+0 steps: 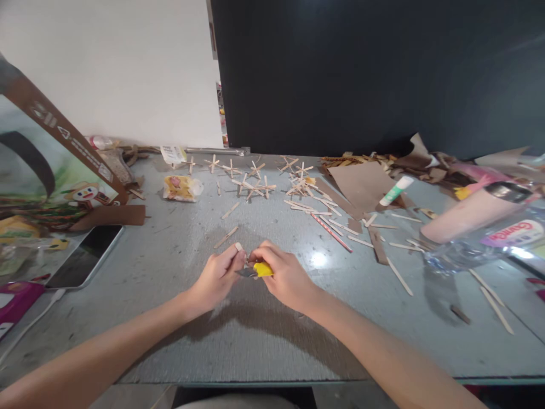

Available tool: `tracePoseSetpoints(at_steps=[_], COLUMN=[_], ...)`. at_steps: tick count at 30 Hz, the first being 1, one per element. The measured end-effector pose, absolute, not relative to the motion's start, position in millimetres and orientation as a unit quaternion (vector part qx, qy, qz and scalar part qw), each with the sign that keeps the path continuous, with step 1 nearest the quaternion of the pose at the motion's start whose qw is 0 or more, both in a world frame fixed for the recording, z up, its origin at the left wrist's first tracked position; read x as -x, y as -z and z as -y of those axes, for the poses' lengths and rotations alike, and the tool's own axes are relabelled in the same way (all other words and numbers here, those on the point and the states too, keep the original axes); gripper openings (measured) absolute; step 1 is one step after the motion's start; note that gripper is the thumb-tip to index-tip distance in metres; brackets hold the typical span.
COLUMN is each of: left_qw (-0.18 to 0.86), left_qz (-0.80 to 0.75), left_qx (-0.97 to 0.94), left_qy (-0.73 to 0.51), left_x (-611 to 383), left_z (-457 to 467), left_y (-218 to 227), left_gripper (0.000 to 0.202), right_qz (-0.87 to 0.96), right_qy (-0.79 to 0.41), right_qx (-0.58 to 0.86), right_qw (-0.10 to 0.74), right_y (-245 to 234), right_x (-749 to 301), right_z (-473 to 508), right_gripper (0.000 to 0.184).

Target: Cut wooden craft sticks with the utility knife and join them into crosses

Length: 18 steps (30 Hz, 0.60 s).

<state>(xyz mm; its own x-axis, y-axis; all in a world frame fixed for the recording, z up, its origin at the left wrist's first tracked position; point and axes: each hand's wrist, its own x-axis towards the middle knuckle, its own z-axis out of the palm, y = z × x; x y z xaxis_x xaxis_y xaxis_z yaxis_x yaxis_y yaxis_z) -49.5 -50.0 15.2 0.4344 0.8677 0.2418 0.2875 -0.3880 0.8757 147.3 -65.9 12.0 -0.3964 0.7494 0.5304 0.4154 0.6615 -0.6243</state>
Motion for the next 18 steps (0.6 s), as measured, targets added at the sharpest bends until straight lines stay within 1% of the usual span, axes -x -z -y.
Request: tracePoseSetpoints(at_steps=[3,4,7,9,11,15,18], left_qw=[0.443,0.452,0.487,0.518,0.535,0.527,0.545], left_qz=[-0.387,-0.382,-0.343,-0.321,-0.319,-0.334,-0.334], left_qx=[-0.734,-0.739,-0.757,-0.748,-0.732,-0.727,-0.715], left_qy=[-0.34,-0.322,-0.268,-0.263,-0.277,-0.285,-0.283], left_x=[50,50,49,47,45,41,39], left_z=[52,53,56,57,57,57,59], left_y=[-15,-15,-17,-17,-16,-14,-14], left_gripper=[0.036,0.037,0.039,0.038,0.037,0.034,0.034], right_qz=[0.778,0.762,0.715,0.691,0.671,0.634,0.625], right_qy=[-0.23,-0.241,-0.291,-0.334,-0.379,-0.478,-0.515], right_qx=[0.379,0.389,0.425,0.439,0.445,0.439,0.425], right_qw=[0.446,0.457,0.472,0.466,0.456,0.42,0.405], right_y=[-12,-12,-16,-19,-20,-21,-21], right_x=[-146,-145,-143,-142,-142,-143,-143], right_z=[64,63,63,64,65,63,60], right_gripper=[0.009,0.008,0.026,0.034,0.038,0.048,0.052])
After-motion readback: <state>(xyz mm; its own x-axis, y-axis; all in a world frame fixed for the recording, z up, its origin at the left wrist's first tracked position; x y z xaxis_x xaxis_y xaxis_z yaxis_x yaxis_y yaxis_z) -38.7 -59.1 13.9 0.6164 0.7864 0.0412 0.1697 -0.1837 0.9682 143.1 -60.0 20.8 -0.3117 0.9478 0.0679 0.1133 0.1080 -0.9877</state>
